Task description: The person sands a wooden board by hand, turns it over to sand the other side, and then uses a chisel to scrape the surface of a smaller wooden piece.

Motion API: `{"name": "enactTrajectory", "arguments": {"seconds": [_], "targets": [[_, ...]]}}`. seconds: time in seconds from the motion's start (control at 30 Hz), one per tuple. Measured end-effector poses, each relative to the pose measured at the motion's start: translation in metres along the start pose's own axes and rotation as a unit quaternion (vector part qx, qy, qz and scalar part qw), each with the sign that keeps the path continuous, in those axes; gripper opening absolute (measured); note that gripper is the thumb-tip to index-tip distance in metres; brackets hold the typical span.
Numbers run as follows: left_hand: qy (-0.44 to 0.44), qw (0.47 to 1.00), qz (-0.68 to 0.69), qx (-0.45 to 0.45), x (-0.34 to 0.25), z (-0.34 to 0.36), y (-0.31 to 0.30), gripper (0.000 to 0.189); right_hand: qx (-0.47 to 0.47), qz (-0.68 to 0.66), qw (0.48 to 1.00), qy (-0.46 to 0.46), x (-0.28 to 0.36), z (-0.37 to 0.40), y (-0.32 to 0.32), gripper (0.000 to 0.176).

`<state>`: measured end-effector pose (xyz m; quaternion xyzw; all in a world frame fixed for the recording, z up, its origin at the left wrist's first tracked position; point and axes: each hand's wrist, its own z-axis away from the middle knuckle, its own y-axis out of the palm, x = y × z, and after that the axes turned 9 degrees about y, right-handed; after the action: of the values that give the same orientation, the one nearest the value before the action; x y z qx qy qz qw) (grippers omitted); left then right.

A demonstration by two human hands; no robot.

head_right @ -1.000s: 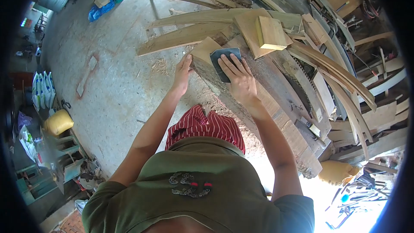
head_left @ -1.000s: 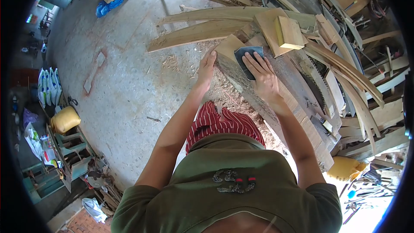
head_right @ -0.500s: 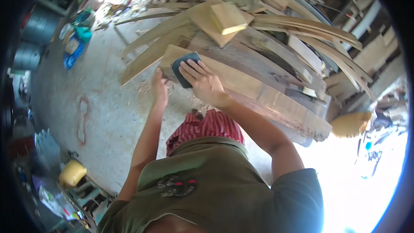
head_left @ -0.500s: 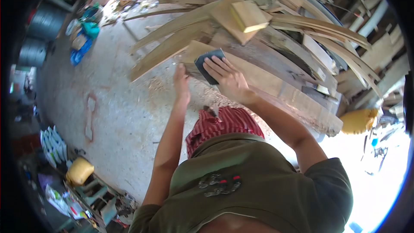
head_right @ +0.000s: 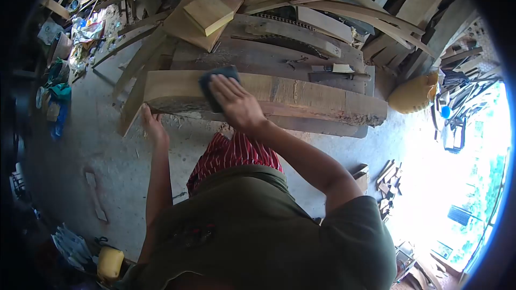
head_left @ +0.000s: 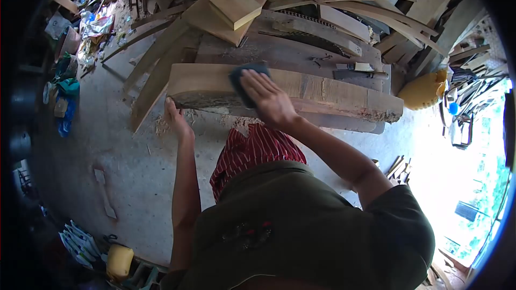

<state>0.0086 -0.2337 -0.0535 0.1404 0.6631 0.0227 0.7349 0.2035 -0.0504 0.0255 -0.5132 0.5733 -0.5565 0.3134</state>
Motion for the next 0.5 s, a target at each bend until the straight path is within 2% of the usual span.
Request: {"name": "enactTrajectory", "arguments": {"seconds": [0.07, 0.1, 0.17, 0.23, 0.33, 0.37, 0.4, 0.43, 0.5], "targets": [[-0.004, 0.999, -0.027, -0.027, -0.004, 0.002, 0.003, 0.056, 0.009, -0.067, 0.995, 0.075, -0.001, 0.016, -0.013, 0.057], [-0.009, 0.999, -0.03, -0.023, -0.007, 0.004, 0.001, 0.056, 0.007, -0.042, 0.996, 0.082, 0.004, 0.008, -0.004, 0.056], [-0.017, 1.0, -0.008, 0.014, -0.012, 0.003, 0.003, 0.061, 0.02, 0.0, 0.997, 0.075, 0.022, -0.029, 0.021, 0.057], [-0.013, 1.0, -0.002, 0.027, -0.004, -0.001, -0.004, 0.061, -0.024, -0.021, 0.999, 0.043, 0.038, -0.068, 0.028, 0.057], [0.001, 0.999, -0.02, 0.039, 0.007, -0.006, -0.016, 0.057, -0.026, -0.086, 0.996, 0.023, 0.04, -0.083, 0.023, 0.056], [0.188, 0.951, -0.238, 0.051, -0.008, -0.002, -0.013, 0.053, -0.031, -0.083, 0.996, 0.032, 0.029, -0.066, 0.021, 0.056], [0.367, 0.823, -0.431, 0.051, -0.025, -0.005, -0.003, 0.049, -0.038, -0.078, 0.996, 0.022, 0.015, -0.041, 0.018, 0.055], [0.372, 0.823, -0.426, 0.05, -0.041, -0.004, 0.013, 0.049, -0.044, -0.075, 0.996, 0.009, 0.003, -0.02, 0.012, 0.054], [0.454, 0.736, -0.492, 0.1, -0.068, 0.019, 0.044, 0.04, -0.042, -0.081, 0.995, 0.036, -0.014, 0.014, -0.004, 0.053]]}}
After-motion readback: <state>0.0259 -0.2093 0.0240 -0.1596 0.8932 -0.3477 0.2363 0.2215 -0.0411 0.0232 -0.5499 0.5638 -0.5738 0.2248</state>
